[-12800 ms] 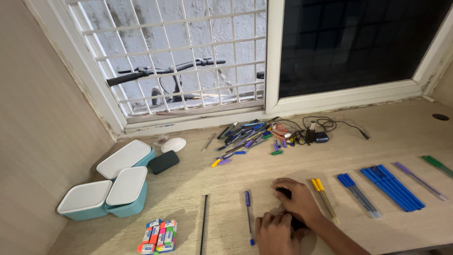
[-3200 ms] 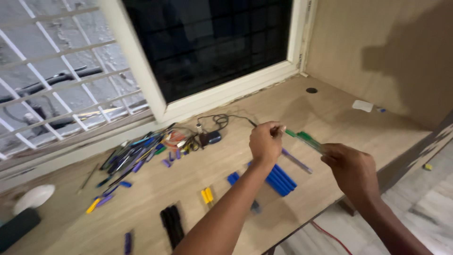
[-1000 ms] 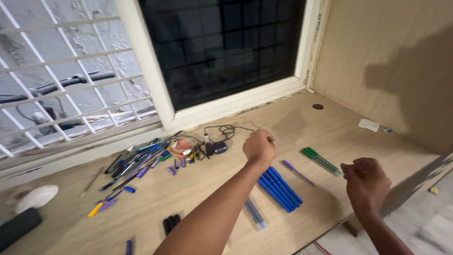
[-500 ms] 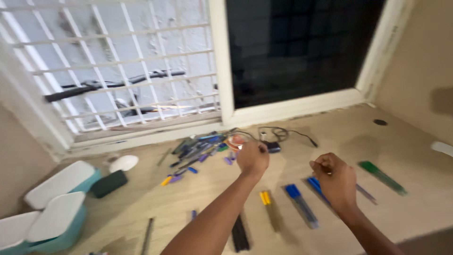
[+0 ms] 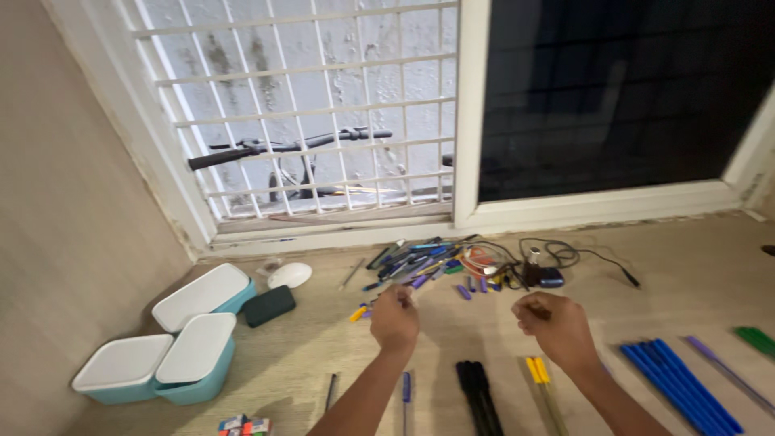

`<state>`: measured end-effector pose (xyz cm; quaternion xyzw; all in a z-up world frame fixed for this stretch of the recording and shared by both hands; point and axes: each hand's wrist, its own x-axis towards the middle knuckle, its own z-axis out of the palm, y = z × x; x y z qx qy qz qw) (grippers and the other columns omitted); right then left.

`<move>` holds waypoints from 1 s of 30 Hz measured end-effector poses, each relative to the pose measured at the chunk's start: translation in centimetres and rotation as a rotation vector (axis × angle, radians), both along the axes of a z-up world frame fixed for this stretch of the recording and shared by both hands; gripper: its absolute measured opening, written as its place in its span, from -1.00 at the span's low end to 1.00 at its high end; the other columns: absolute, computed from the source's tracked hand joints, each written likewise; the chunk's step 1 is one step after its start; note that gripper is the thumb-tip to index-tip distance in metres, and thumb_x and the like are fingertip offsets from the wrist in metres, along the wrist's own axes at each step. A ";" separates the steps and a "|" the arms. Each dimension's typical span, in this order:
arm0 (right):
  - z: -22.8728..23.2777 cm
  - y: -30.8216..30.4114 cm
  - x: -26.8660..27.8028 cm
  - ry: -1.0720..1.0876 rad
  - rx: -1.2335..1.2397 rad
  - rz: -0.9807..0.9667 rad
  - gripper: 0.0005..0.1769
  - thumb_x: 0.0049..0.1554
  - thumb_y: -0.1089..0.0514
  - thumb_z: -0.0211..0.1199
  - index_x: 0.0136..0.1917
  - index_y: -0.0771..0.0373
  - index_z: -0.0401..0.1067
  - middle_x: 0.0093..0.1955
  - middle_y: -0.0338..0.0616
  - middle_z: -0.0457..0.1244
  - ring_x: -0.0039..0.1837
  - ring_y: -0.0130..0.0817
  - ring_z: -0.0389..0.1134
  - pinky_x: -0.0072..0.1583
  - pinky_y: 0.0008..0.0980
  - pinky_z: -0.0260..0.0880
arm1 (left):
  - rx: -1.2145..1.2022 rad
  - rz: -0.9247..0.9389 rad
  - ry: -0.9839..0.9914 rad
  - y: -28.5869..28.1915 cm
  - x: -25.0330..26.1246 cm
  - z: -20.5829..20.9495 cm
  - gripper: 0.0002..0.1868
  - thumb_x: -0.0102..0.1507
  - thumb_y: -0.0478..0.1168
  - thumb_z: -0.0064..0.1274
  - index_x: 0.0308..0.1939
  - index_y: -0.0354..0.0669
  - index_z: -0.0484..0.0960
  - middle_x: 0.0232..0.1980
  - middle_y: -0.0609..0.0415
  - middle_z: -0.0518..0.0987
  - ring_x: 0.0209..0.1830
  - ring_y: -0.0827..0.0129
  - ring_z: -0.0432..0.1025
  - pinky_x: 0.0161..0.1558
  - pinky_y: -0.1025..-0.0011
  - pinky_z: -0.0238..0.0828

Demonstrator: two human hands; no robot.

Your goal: The person assembles pens by hand on a wooden table. They pick up pen barrels and ink cartridges, insert the cartridges into the barrels, and then attach the caps. The person handles various colored pens, including blue, black, and green, and places the completed pens in a row on the table.

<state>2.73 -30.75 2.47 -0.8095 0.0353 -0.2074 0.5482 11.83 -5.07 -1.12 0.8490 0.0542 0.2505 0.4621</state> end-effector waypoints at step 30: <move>-1.8 12.5 12.4 -0.131 -0.782 0.043 -0.79 0.06 0.16 0.32 -0.03 0.10 0.67 -0.08 -0.10 0.45 -0.05 -0.13 0.48 0.03 -0.19 0.46 | 0.162 -0.019 -0.055 4.7 -0.7 1.7 -0.81 0.10 -0.36 0.16 -0.23 -0.05 0.74 -0.17 0.11 0.70 0.02 0.14 0.45 0.09 0.13 0.20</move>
